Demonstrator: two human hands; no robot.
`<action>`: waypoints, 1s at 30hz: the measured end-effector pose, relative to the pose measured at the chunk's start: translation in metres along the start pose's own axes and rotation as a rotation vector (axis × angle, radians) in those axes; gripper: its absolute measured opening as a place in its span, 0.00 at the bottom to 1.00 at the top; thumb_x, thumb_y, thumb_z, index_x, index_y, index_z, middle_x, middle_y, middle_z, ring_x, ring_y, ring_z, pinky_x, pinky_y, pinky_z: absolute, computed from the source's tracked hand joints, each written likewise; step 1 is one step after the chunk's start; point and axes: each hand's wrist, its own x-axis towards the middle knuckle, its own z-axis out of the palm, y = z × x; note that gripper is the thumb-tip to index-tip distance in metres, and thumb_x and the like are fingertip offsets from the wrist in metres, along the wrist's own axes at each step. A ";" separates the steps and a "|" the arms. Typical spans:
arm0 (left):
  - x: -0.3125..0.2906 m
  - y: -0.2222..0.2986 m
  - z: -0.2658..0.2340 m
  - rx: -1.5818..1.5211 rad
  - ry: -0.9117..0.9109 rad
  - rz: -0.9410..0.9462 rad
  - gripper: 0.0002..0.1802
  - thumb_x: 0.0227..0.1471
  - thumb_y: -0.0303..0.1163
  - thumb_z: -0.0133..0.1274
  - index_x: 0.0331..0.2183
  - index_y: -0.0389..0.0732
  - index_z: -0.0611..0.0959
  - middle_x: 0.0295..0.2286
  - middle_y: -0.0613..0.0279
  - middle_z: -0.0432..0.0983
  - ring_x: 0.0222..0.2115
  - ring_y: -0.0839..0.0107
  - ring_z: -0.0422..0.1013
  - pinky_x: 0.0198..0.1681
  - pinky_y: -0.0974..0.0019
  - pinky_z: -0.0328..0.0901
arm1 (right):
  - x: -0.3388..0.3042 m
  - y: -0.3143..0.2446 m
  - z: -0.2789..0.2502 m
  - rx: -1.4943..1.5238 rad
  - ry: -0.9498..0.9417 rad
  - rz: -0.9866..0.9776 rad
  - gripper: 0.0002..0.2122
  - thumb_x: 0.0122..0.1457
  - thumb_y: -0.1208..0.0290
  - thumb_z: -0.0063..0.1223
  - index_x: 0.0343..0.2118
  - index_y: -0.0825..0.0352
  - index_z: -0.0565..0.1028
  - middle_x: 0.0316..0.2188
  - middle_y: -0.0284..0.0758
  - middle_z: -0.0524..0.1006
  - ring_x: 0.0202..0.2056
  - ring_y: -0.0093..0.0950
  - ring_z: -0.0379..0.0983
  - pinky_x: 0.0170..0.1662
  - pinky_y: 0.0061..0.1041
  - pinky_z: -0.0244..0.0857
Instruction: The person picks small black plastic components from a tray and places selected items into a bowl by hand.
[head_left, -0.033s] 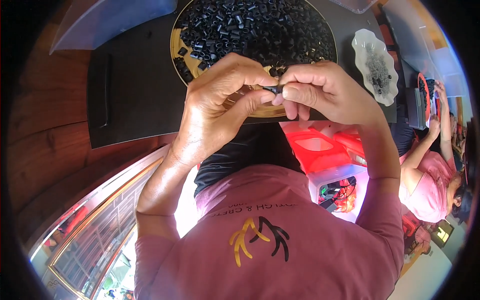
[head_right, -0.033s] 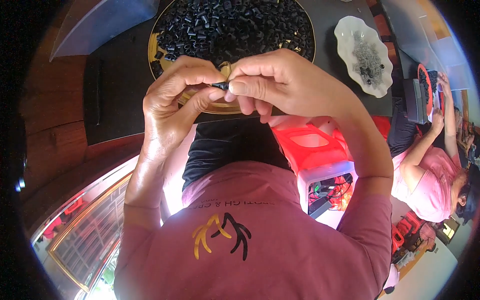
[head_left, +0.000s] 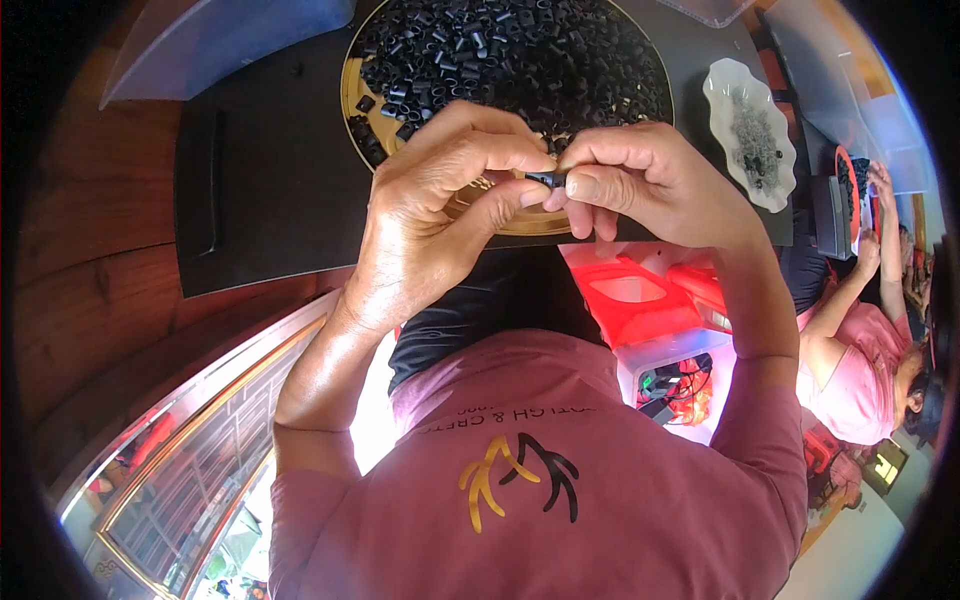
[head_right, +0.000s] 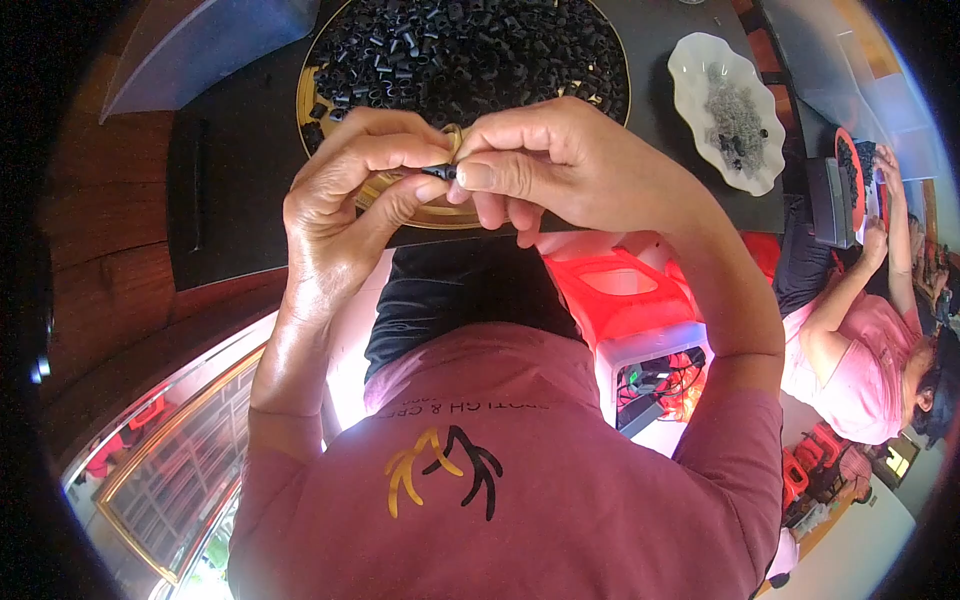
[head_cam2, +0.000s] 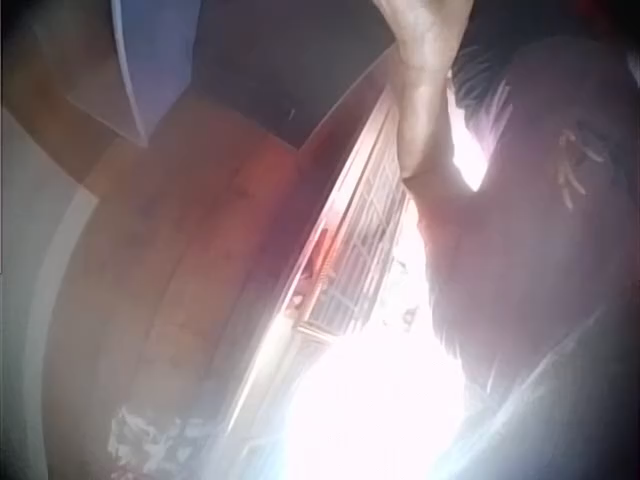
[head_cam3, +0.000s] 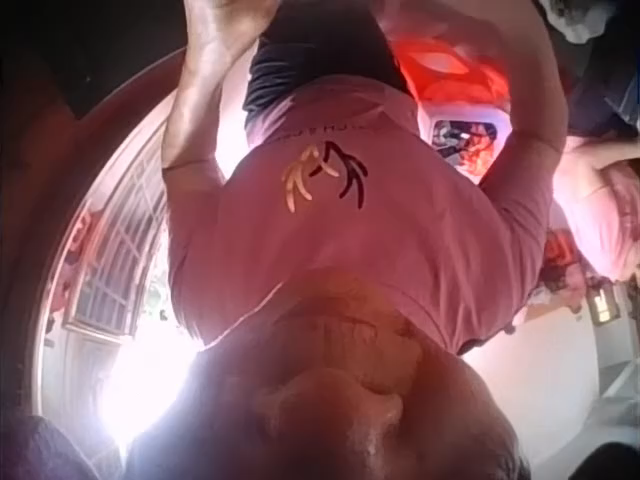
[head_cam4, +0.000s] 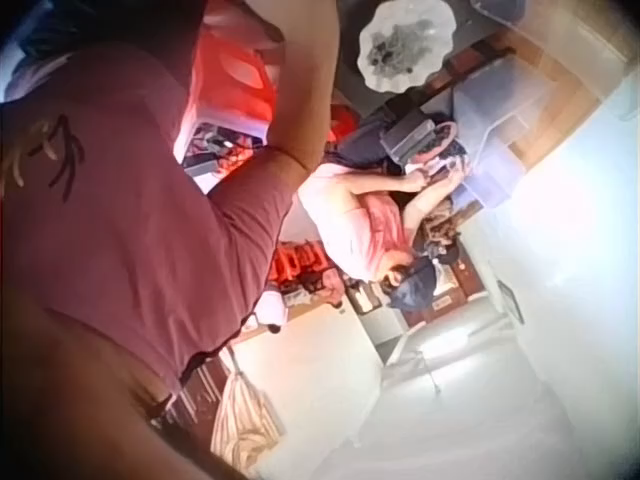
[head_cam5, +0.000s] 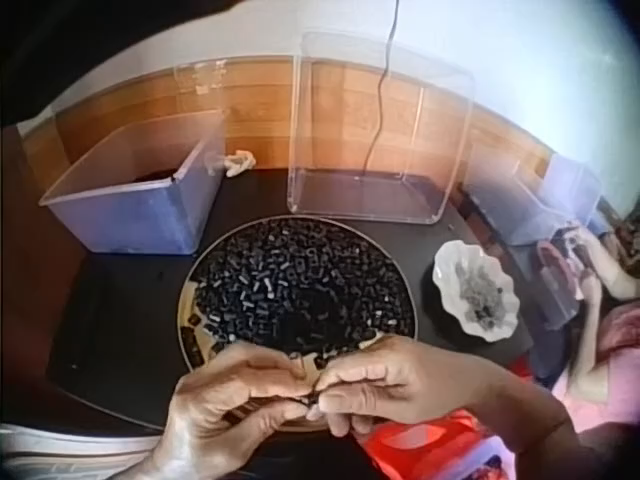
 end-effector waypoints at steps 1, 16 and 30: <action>0.002 0.001 -0.001 0.040 -0.022 0.097 0.11 0.47 0.16 0.59 0.35 0.35 0.82 0.38 0.56 0.75 0.38 0.71 0.75 0.37 0.71 0.72 | 0.000 0.003 0.002 -0.002 0.003 -0.002 0.12 0.65 0.63 0.47 0.37 0.69 0.76 0.23 0.30 0.76 0.21 0.17 0.71 0.26 0.17 0.67; 0.006 0.001 0.001 0.101 -0.044 0.240 0.09 0.46 0.19 0.58 0.34 0.33 0.81 0.39 0.47 0.78 0.47 0.50 0.73 0.49 0.56 0.69 | 0.012 0.027 0.041 0.790 0.073 -0.201 0.22 0.65 0.61 0.47 0.54 0.74 0.66 0.47 0.41 0.74 0.47 0.32 0.74 0.54 0.32 0.68; 0.084 0.021 -0.121 0.735 0.482 0.381 0.11 0.52 0.27 0.60 0.39 0.37 0.84 0.34 0.65 0.80 0.34 0.79 0.73 0.41 0.75 0.66 | -0.001 0.010 0.008 0.183 0.347 -0.139 0.14 0.65 0.69 0.48 0.51 0.67 0.70 0.48 0.33 0.75 0.43 0.19 0.72 0.42 0.19 0.69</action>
